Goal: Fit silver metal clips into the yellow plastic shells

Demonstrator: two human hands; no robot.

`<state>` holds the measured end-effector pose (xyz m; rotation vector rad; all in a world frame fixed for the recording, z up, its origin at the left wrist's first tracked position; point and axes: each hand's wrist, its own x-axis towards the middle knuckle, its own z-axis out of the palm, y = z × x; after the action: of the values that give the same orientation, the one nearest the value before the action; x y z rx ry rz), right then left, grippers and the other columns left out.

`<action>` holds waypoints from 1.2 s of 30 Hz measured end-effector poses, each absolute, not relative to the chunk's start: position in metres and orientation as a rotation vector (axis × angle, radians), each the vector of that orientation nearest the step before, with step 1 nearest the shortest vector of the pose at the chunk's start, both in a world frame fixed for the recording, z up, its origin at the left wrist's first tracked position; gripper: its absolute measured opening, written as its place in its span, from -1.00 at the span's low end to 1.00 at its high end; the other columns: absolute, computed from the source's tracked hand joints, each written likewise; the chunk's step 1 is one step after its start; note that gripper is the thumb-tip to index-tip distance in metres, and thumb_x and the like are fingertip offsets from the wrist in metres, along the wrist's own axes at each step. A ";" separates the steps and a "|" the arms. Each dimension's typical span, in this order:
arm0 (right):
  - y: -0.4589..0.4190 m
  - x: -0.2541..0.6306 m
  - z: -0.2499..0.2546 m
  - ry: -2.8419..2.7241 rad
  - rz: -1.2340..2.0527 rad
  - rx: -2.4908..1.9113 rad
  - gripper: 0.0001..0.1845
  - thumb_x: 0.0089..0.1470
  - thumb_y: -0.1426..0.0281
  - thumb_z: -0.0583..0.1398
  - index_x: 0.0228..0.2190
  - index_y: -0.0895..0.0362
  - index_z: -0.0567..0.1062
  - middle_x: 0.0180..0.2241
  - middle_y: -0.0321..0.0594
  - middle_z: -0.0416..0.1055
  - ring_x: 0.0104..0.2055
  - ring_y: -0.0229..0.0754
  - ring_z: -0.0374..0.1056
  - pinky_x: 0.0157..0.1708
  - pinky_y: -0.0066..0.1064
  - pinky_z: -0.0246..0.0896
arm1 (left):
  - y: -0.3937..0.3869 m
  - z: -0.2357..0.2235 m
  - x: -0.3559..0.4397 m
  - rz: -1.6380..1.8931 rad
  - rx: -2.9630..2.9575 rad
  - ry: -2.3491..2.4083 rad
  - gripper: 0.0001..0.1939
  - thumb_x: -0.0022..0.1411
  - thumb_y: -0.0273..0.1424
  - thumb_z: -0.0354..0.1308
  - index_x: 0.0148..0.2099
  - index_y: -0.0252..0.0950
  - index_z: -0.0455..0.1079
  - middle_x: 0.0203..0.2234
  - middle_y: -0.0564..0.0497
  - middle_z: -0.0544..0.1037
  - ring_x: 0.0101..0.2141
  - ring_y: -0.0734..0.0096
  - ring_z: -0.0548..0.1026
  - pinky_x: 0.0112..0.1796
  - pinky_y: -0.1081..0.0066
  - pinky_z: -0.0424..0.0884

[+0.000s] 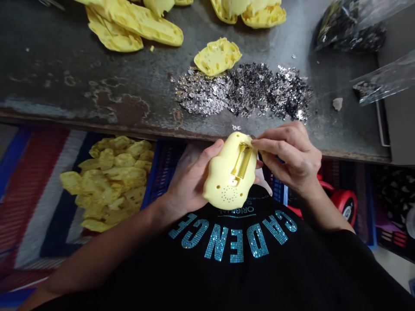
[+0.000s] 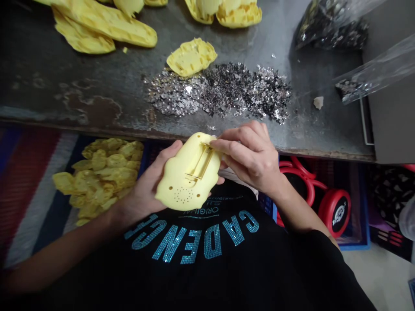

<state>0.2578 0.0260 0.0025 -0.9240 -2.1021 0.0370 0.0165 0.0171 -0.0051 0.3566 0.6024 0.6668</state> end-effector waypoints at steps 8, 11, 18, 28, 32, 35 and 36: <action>0.029 0.251 0.005 -2.161 -0.019 -0.859 -0.76 0.59 0.34 0.23 0.13 -0.01 0.67 -0.02 -0.20 0.68 -0.05 -0.08 0.52 -0.04 -0.10 0.38 | 0.015 -0.009 0.015 0.656 0.393 0.578 -0.31 0.50 0.09 0.35 0.40 -0.29 0.54 0.04 -0.18 0.83 0.11 -0.21 0.80 0.03 0.05 0.80; 0.028 0.251 0.005 -2.176 0.019 -0.844 -0.76 0.58 0.34 0.25 0.13 0.02 0.67 -0.02 -0.17 0.70 -0.05 -0.08 0.54 -0.03 -0.10 0.41 | 0.015 -0.009 0.017 0.657 0.392 0.594 -0.30 0.46 0.10 0.37 0.39 -0.28 0.55 0.04 -0.18 0.83 0.11 -0.21 0.80 0.00 0.07 0.81; 0.041 0.264 0.024 -2.073 0.591 -0.973 -0.73 0.46 0.23 0.40 0.10 0.02 0.72 -0.01 -0.19 0.71 -0.02 -0.13 0.61 -0.04 -0.25 0.53 | 0.011 -0.004 0.021 0.758 0.482 0.698 -0.38 0.37 0.10 0.48 0.24 -0.22 0.63 -0.01 -0.03 0.83 0.15 -0.14 0.77 -0.01 0.17 0.78; 0.048 0.256 0.020 -2.182 0.630 -0.966 -0.83 0.38 0.33 0.35 -0.03 0.08 0.63 -0.16 -0.27 0.64 -0.19 -0.22 0.51 -0.16 -0.35 0.49 | 0.001 -0.003 0.014 0.917 0.766 0.837 -0.52 0.52 -0.09 0.45 0.35 -0.15 0.64 0.05 -0.05 0.81 0.01 0.17 0.77 0.00 0.36 0.67; 0.038 0.254 0.001 -2.028 0.498 -0.953 -0.80 0.42 0.22 0.35 -0.03 0.04 0.61 -0.15 -0.27 0.67 -0.21 -0.21 0.53 -0.18 -0.33 0.52 | -0.003 0.002 0.001 0.825 0.910 0.825 -0.40 0.53 -0.07 0.42 0.50 -0.10 0.58 0.05 -0.08 0.82 -0.14 0.21 0.76 -0.19 0.42 0.62; 0.032 0.253 -0.008 -1.946 0.388 -0.924 -0.80 0.40 0.25 0.37 0.00 0.03 0.62 -0.13 -0.25 0.69 -0.16 -0.15 0.60 -0.14 -0.27 0.56 | -0.005 0.009 -0.004 0.757 1.030 0.867 -0.39 0.48 -0.08 0.47 0.46 -0.15 0.64 -0.03 -0.08 0.82 -0.31 0.27 0.68 -0.30 0.40 0.56; 0.031 0.252 -0.010 -1.929 0.355 -0.910 -0.79 0.39 0.27 0.37 0.01 0.03 0.63 -0.13 -0.24 0.70 -0.15 -0.13 0.62 -0.13 -0.25 0.57 | -0.006 0.010 -0.005 0.751 1.069 0.894 -0.42 0.48 -0.09 0.47 0.42 -0.19 0.67 -0.10 -0.08 0.81 -0.35 0.29 0.65 -0.32 0.40 0.54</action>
<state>0.2519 0.0309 -0.0103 -0.9104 -1.9293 0.3555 -0.0050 -0.0056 0.0097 1.0686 0.8936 0.7510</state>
